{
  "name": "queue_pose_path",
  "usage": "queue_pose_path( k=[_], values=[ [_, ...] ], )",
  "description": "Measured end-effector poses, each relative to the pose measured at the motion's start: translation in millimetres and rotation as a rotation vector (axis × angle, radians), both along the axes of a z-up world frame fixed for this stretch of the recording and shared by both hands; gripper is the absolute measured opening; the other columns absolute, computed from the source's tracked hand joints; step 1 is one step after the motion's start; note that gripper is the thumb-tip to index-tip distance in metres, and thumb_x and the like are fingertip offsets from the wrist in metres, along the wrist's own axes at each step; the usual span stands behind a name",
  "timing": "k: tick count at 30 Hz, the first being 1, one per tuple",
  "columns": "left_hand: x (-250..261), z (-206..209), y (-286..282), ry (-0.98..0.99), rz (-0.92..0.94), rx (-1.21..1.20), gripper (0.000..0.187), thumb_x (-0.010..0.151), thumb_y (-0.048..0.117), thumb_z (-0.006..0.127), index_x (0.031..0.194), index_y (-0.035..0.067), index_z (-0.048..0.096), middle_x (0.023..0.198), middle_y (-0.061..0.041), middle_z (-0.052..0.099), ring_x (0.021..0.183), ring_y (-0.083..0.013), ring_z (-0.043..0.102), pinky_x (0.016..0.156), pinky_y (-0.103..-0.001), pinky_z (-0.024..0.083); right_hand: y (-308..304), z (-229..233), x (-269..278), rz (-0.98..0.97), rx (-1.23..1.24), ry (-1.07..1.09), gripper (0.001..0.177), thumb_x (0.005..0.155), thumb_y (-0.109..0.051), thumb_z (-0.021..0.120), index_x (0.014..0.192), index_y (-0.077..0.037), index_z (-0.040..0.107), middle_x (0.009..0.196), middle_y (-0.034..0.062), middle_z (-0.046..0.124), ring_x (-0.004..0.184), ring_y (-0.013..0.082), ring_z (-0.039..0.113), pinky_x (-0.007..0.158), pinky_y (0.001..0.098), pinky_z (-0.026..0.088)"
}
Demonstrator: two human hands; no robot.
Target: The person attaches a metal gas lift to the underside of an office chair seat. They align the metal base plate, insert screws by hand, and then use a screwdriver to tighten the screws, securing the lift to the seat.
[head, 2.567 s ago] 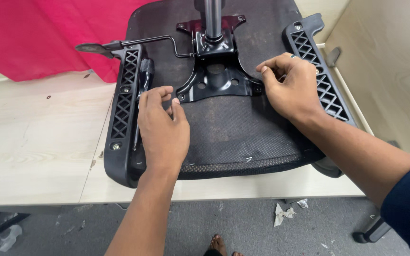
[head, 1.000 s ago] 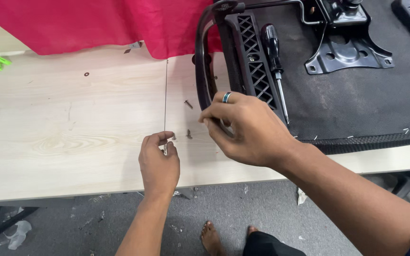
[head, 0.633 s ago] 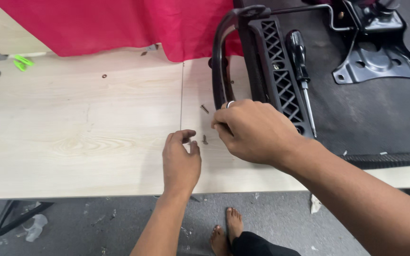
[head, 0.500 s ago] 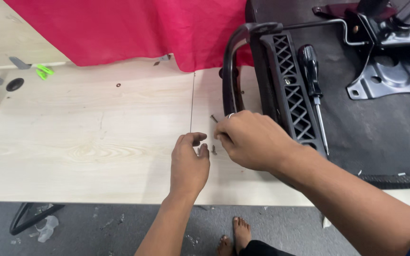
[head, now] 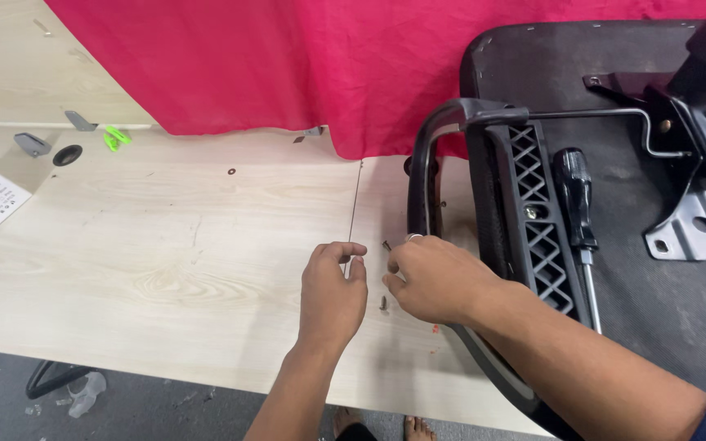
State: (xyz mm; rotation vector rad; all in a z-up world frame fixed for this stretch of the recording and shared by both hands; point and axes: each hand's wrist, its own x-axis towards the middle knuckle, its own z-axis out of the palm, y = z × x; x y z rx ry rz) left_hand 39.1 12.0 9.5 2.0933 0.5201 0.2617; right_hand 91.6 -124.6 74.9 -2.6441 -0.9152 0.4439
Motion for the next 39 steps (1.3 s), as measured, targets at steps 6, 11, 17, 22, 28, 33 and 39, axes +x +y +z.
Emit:
queue_pose_path(
  k=[6,11,17,22,28,33,39],
  values=[
    [26,-5,24,0.064,-0.014,-0.008,0.019,0.095,0.015,0.057,0.107,0.009,0.071,0.127,-0.005,0.061,0.125,-0.0229,0.057,0.099,-0.040,0.050,23,-19,36,-0.032,-0.374,0.233,0.037,0.097,-0.034,0.057,0.113,-0.003,0.070,0.126,0.0194,0.065,0.123,0.0341,0.061,0.106,0.0458,0.048],
    [47,-16,50,0.166,-0.020,0.036,0.020,0.093,0.013,0.058,0.108,0.012,0.071,0.134,-0.002,0.055,0.133,-0.0223,0.048,0.100,-0.041,0.050,36,-50,71,-0.139,-0.253,0.159,0.046,0.098,-0.034,0.058,0.125,0.003,0.061,0.141,0.0277,0.050,0.137,0.0399,0.046,0.112,0.0472,0.041],
    [84,-27,67,0.238,-0.143,0.050,0.018,0.095,0.015,0.059,0.109,0.013,0.070,0.133,0.000,0.055,0.130,-0.0207,0.052,0.103,-0.039,0.050,47,-90,106,-0.506,-0.118,0.108,0.054,0.097,-0.032,0.059,0.134,0.006,0.050,0.147,0.0333,0.039,0.140,0.0464,0.039,0.115,0.0501,0.039],
    [100,-29,69,0.319,-0.325,0.095,0.024,0.093,0.013,0.061,0.116,0.012,0.065,0.136,0.000,0.052,0.133,-0.0197,0.050,0.104,-0.037,0.050,44,-124,124,-0.723,-0.023,0.096,0.062,0.096,-0.029,0.060,0.143,0.006,0.039,0.149,0.0352,0.033,0.143,0.0482,0.033,0.116,0.0556,0.033],
    [105,-37,78,0.297,-0.488,0.137,0.045,0.088,0.008,0.064,0.132,0.010,0.055,0.145,-0.001,0.046,0.140,-0.0215,0.042,0.111,-0.037,0.045,45,-155,141,-0.801,0.142,-0.022,0.077,0.096,-0.034,0.060,0.152,0.005,0.025,0.152,0.0350,0.027,0.140,0.0478,0.034,0.112,0.0554,0.034],
    [106,-45,87,0.315,-0.609,0.193,0.062,0.087,0.004,0.066,0.145,0.012,0.046,0.160,-0.005,0.032,0.148,-0.0246,0.030,0.118,-0.040,0.035,49,-154,136,-0.849,0.044,0.045,0.081,0.094,-0.035,0.061,0.160,-0.008,0.022,0.155,0.0228,0.037,0.139,0.0393,0.044,0.108,0.0507,0.045],
    [108,-50,86,0.254,-0.721,0.305,0.082,0.082,-0.001,0.067,0.157,0.013,0.035,0.168,-0.008,0.021,0.152,-0.0277,0.019,0.120,-0.044,0.027,49,-149,137,-0.835,-0.016,-0.023,0.083,0.090,-0.034,0.067,0.156,-0.010,0.022,0.158,0.0156,0.036,0.140,0.0380,0.040,0.107,0.0483,0.044]
  ],
)
